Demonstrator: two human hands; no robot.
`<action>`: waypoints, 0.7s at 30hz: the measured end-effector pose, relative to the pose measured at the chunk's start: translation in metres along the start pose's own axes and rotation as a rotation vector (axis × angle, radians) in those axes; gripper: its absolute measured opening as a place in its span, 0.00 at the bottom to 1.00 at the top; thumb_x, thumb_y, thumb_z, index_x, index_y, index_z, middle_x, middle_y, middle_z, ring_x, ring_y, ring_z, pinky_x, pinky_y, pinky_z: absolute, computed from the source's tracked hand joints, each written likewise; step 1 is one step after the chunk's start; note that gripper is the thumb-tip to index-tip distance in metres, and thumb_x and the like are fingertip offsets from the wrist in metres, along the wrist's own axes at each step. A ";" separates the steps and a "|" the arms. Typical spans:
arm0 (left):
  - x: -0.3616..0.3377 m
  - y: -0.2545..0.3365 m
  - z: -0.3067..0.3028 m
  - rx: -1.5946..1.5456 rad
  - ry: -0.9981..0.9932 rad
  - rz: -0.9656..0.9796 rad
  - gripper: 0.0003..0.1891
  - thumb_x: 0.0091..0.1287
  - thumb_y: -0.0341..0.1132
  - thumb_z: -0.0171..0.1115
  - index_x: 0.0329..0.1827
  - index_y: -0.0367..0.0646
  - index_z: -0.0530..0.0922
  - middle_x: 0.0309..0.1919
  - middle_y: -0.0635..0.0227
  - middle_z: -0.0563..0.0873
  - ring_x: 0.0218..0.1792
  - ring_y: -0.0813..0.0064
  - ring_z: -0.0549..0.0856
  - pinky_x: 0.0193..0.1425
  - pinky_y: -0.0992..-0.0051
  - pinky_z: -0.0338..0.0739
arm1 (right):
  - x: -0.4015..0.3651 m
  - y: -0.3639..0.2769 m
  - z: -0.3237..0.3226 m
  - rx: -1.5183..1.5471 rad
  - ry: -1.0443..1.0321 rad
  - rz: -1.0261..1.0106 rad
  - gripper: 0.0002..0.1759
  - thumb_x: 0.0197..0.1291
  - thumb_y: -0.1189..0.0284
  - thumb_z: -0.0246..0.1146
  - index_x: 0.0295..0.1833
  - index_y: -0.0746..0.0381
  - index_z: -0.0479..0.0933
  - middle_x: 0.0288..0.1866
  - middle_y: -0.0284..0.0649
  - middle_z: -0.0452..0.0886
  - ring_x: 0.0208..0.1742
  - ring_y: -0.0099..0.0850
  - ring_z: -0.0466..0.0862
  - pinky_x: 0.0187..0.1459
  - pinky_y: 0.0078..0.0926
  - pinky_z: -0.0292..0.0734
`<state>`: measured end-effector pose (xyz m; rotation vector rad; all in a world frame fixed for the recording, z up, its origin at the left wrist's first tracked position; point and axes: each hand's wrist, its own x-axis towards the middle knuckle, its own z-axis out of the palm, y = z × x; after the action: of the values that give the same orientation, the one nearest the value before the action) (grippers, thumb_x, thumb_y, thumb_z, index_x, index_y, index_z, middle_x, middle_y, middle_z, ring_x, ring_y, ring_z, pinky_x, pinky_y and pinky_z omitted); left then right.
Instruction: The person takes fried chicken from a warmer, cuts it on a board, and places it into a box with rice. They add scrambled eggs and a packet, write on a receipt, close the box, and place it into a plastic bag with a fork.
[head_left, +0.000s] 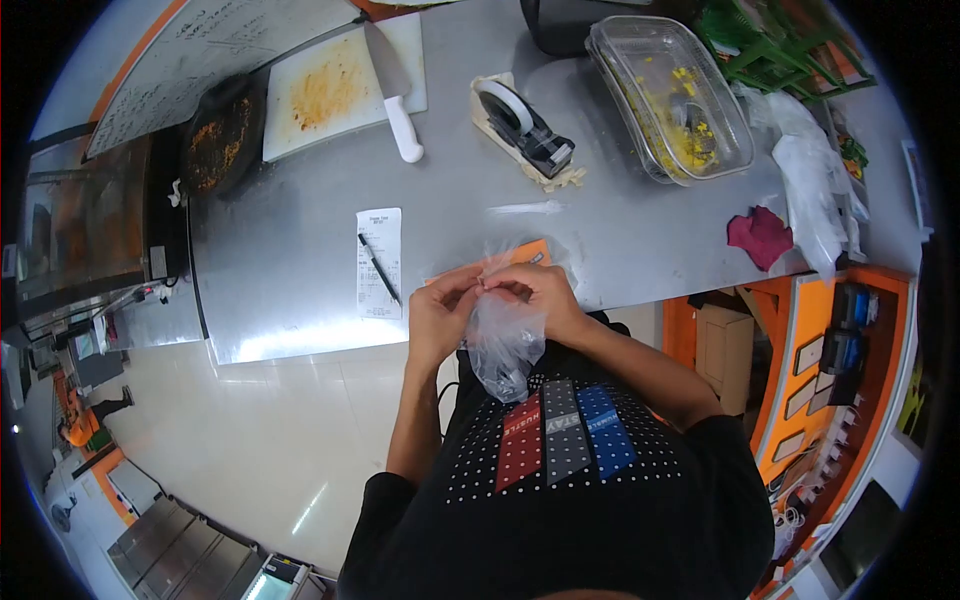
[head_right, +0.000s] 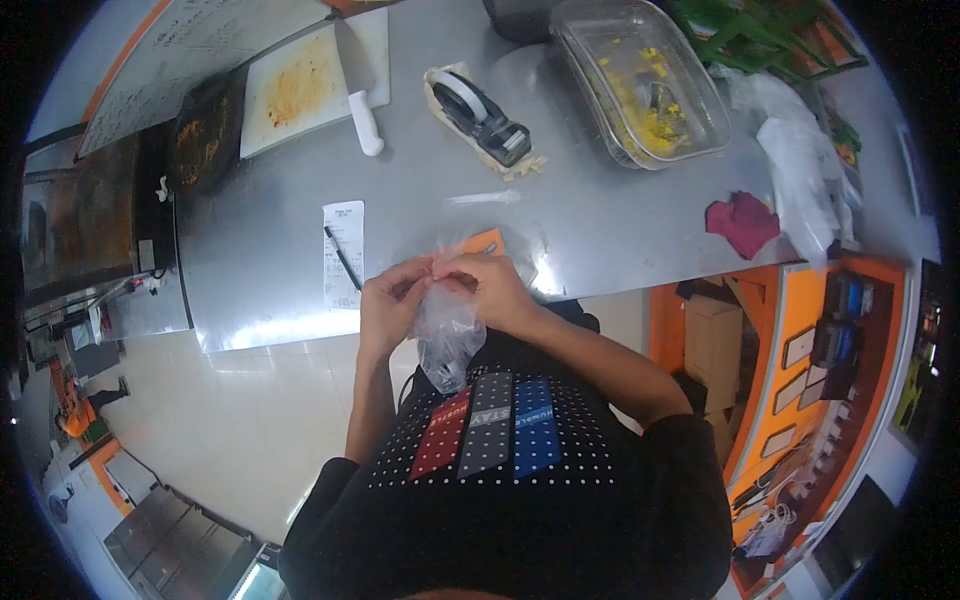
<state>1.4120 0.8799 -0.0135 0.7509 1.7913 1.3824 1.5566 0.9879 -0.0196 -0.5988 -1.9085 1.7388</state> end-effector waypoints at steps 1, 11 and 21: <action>-0.003 -0.001 0.001 -0.031 0.017 0.019 0.06 0.63 0.23 0.68 0.42 0.32 0.86 0.39 0.61 0.90 0.36 0.75 0.89 0.43 0.77 0.83 | 0.001 -0.003 -0.001 -0.013 -0.022 0.055 0.09 0.59 0.83 0.67 0.46 0.66 0.82 0.43 0.40 0.86 0.40 0.24 0.86 0.41 0.22 0.82; -0.012 0.008 0.012 0.227 0.069 0.102 0.04 0.61 0.22 0.66 0.38 0.36 0.85 0.33 0.60 0.90 0.32 0.73 0.90 0.37 0.77 0.83 | -0.005 0.018 0.002 0.274 0.061 0.172 0.09 0.62 0.84 0.64 0.47 0.66 0.76 0.45 0.35 0.81 0.46 0.21 0.82 0.47 0.20 0.79; -0.011 0.010 0.012 0.317 0.065 0.154 0.04 0.61 0.23 0.66 0.38 0.36 0.85 0.33 0.60 0.90 0.34 0.72 0.91 0.38 0.76 0.84 | -0.005 0.017 0.001 0.266 0.056 0.167 0.11 0.60 0.88 0.63 0.45 0.65 0.73 0.44 0.34 0.80 0.48 0.20 0.81 0.52 0.20 0.76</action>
<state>1.4283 0.8795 -0.0037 1.0383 2.0692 1.2437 1.5601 0.9861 -0.0373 -0.7136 -1.5914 2.0162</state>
